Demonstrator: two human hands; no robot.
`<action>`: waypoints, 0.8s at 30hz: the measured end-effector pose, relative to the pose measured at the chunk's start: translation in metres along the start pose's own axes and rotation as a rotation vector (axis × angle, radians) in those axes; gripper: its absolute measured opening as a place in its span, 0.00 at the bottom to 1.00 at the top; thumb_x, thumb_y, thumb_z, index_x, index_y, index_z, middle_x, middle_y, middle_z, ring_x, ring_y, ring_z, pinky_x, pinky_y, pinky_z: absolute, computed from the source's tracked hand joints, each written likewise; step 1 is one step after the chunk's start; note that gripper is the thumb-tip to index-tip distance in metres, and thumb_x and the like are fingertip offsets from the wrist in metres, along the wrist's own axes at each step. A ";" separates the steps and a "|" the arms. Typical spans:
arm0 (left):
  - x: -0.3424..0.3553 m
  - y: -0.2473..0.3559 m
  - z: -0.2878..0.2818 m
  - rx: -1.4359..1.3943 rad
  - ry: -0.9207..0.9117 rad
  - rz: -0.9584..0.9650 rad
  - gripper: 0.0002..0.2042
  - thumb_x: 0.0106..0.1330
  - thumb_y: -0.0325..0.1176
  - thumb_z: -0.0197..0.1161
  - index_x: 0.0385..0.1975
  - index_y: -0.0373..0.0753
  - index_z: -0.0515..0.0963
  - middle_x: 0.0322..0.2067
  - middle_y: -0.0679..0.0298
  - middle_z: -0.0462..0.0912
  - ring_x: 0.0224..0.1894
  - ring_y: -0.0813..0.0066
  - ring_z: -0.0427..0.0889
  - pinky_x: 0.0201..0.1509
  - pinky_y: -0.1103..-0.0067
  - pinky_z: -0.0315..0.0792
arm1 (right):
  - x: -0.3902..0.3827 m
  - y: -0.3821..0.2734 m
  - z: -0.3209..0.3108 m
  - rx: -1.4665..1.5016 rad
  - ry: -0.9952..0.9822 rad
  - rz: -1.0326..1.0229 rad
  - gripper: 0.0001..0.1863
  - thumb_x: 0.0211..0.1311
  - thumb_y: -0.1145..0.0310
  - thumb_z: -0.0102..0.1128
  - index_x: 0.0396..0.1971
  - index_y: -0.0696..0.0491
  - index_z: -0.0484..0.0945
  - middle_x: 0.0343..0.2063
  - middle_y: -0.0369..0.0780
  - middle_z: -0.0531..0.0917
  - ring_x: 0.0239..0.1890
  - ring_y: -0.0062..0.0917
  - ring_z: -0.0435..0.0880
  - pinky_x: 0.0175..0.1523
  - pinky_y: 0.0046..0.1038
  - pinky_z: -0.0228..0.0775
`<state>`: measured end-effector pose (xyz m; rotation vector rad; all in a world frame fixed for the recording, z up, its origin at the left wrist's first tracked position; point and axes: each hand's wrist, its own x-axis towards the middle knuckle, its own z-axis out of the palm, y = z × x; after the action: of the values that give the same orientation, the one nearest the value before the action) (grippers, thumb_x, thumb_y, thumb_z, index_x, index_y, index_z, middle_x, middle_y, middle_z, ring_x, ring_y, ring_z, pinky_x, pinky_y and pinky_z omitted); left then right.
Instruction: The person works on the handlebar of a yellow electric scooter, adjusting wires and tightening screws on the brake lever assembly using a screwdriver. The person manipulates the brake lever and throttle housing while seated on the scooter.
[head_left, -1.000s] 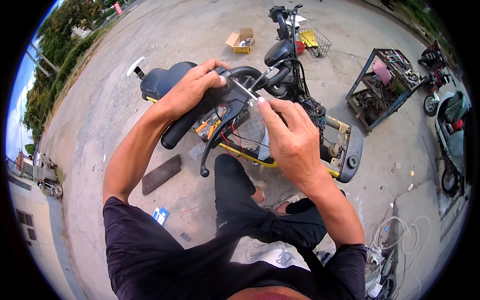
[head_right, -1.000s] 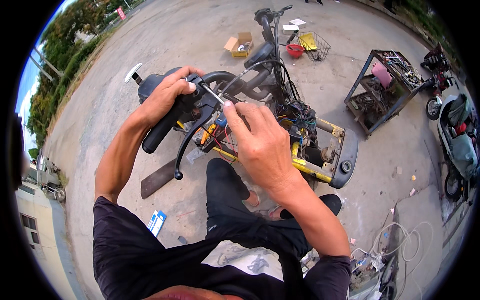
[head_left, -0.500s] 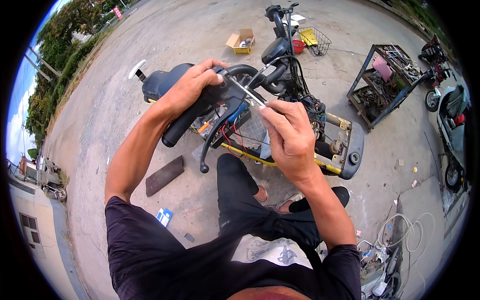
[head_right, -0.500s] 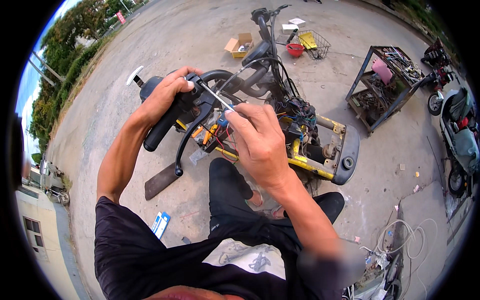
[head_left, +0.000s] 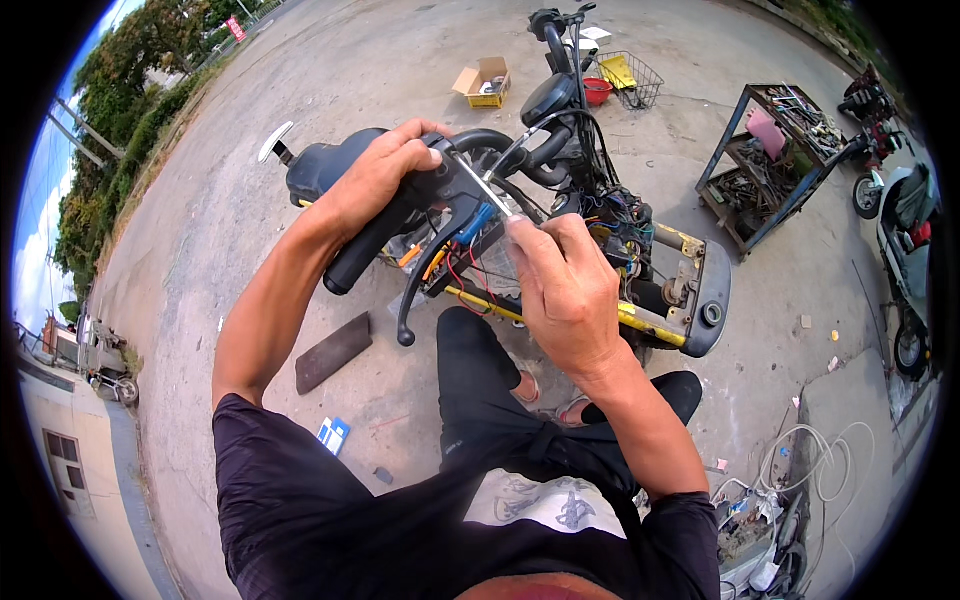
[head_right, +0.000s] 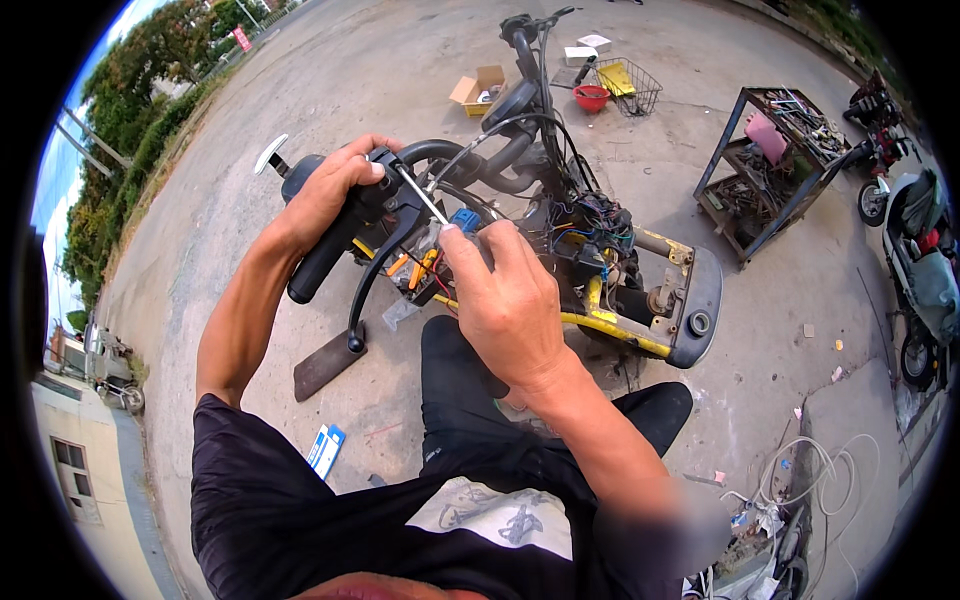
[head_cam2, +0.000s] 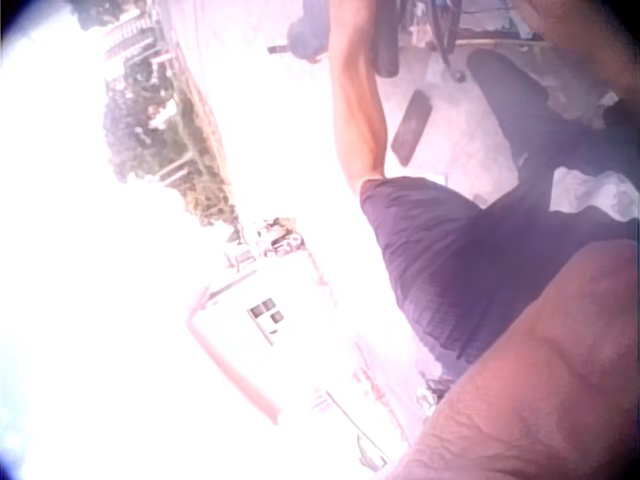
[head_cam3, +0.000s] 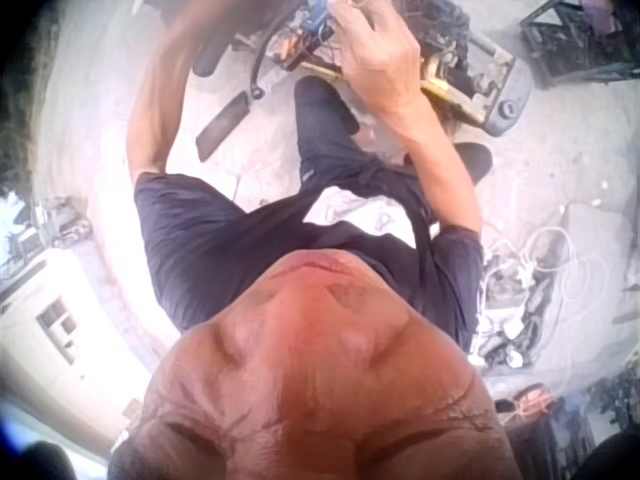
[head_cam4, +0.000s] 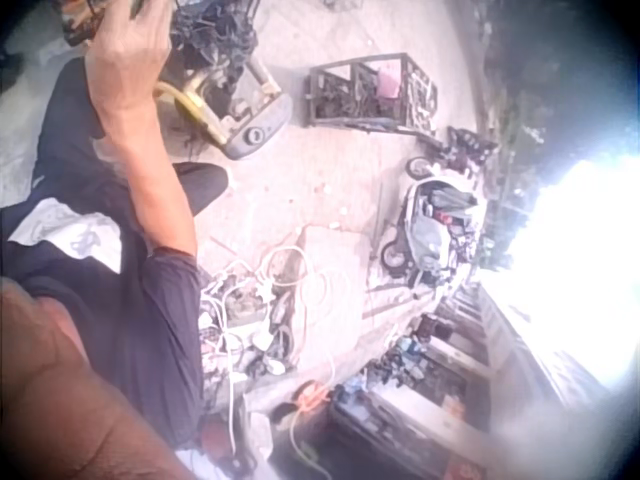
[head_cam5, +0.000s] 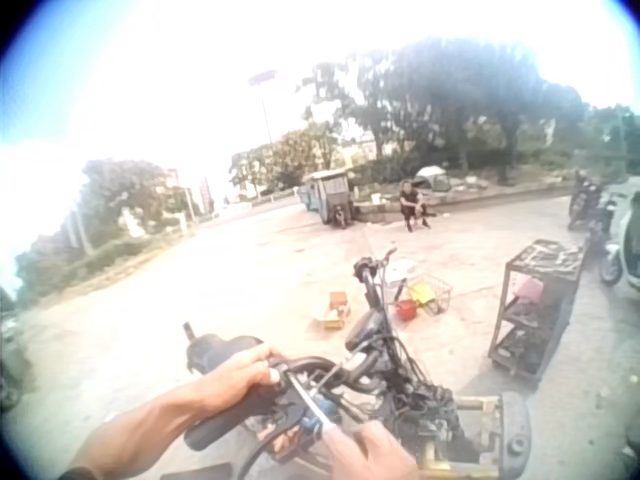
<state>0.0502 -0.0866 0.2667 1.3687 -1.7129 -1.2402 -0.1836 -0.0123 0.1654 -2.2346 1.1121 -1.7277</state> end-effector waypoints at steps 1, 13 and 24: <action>0.000 0.000 -0.001 -0.007 -0.002 -0.005 0.22 0.69 0.40 0.55 0.61 0.39 0.74 0.37 0.64 0.81 0.36 0.79 0.82 0.43 0.77 0.84 | -0.002 0.006 -0.001 -0.194 -0.013 -0.205 0.14 0.61 0.79 0.71 0.46 0.56 0.82 0.38 0.45 0.77 0.33 0.32 0.81 0.38 0.30 0.77; 0.001 0.000 -0.001 -0.001 0.003 0.014 0.23 0.69 0.41 0.56 0.61 0.38 0.74 0.36 0.64 0.82 0.36 0.79 0.83 0.43 0.78 0.83 | 0.009 -0.006 -0.003 0.314 -0.041 0.303 0.11 0.66 0.78 0.66 0.47 0.58 0.80 0.33 0.44 0.81 0.29 0.36 0.82 0.37 0.31 0.76; 0.002 -0.003 -0.001 -0.029 -0.005 -0.002 0.23 0.69 0.41 0.56 0.61 0.38 0.73 0.38 0.64 0.82 0.36 0.79 0.83 0.43 0.78 0.82 | 0.023 -0.007 -0.014 0.738 -0.232 0.781 0.16 0.74 0.67 0.62 0.50 0.65 0.78 0.38 0.43 0.85 0.32 0.17 0.81 0.38 0.27 0.76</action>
<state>0.0510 -0.0888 0.2644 1.3517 -1.6905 -1.2661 -0.1905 -0.0159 0.1917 -1.2649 0.8965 -1.2100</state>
